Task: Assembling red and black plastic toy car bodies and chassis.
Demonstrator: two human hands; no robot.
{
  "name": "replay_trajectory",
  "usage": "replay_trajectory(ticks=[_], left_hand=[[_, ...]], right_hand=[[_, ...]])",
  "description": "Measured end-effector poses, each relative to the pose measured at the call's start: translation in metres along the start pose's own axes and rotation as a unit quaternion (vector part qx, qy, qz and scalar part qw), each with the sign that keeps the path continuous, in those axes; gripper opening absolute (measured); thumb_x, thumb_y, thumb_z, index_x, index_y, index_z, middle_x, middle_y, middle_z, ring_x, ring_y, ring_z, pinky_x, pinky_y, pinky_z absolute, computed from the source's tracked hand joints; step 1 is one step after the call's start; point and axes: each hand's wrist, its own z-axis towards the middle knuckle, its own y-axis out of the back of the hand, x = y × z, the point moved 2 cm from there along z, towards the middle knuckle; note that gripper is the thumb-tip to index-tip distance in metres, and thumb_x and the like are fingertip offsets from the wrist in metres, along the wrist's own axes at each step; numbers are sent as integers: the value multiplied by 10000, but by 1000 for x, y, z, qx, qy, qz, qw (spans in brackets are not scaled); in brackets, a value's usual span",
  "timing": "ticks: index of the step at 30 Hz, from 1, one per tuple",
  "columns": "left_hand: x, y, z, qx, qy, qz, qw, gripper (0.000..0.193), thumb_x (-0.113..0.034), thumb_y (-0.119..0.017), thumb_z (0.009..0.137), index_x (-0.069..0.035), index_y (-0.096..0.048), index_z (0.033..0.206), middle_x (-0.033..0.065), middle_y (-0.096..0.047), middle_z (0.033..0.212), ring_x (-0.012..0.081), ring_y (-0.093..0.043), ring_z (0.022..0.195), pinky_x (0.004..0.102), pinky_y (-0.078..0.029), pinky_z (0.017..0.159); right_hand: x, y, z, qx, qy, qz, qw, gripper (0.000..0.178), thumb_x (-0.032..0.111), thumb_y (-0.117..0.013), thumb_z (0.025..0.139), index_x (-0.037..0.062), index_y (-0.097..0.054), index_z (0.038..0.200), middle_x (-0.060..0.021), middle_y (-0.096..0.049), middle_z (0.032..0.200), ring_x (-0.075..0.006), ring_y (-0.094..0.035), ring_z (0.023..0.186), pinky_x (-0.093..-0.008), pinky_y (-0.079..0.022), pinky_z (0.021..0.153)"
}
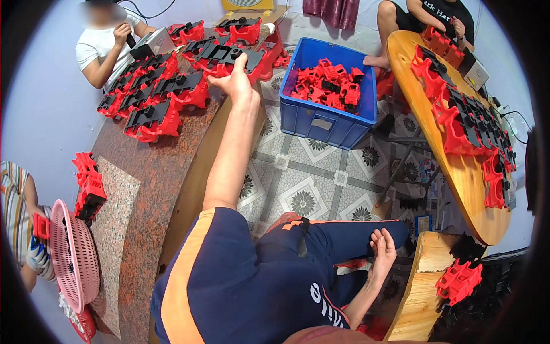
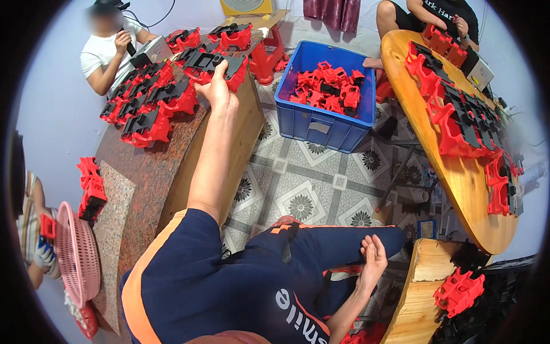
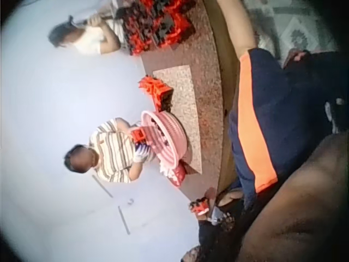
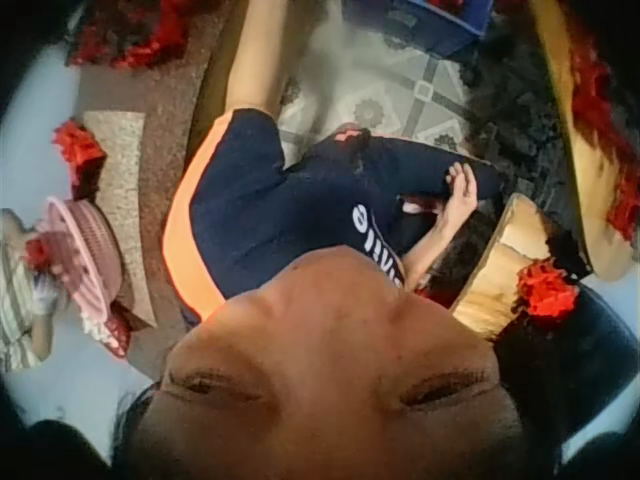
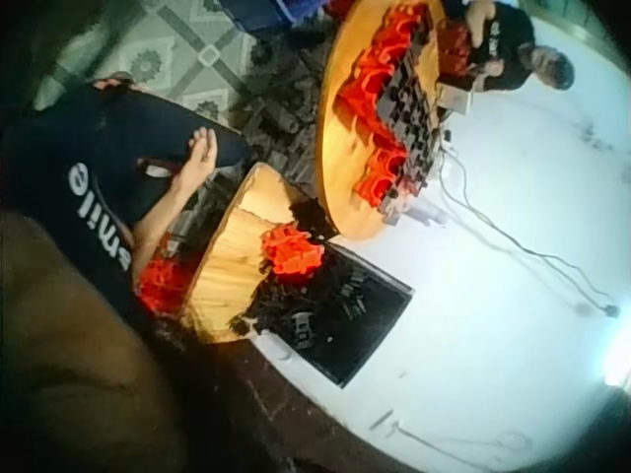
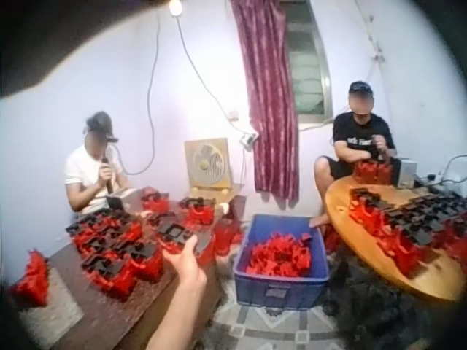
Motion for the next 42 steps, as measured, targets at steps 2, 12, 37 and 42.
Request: replay_trajectory(ticks=[2,12,37,42], left_hand=[[0,11,13,-48,-28,56,997,1020,120,-736,694,-109,-127,1479,163,-480,1334,286,-592,1109,439,-576,885],[57,26,129,-138,45,133,980,1165,-193,-822,665,-90,-69,1548,267,-357,1446,394,-498,1232,489,-425,1053],[23,-22,-561,825,131,43,548,666,-232,-652,907,-12,-351,1459,198,-377,1485,316,-343,1398,416,-304,1125],[36,-64,-691,865,-35,-32,499,583,-393,-568,954,-9,-451,1377,224,-481,1369,370,-432,1291,436,-342,1060]], right_hand=[[-3,4,-3,-7,2,8,1000,339,161,-572,991,-18,-563,1279,-138,-670,1134,-164,-663,972,-267,-538,836],[-29,38,-31,-65,-19,36,997,348,141,-563,990,-25,-546,1296,-149,-670,1142,-172,-671,964,-261,-537,830],[120,268,-46,-584,229,-351,695,598,267,-780,791,4,-562,1282,-210,-659,1123,-352,-640,1003,-391,-506,900],[87,253,-112,-509,299,-142,794,542,189,-728,868,-28,-538,1327,-148,-673,1136,-204,-644,1016,-316,-515,866]])
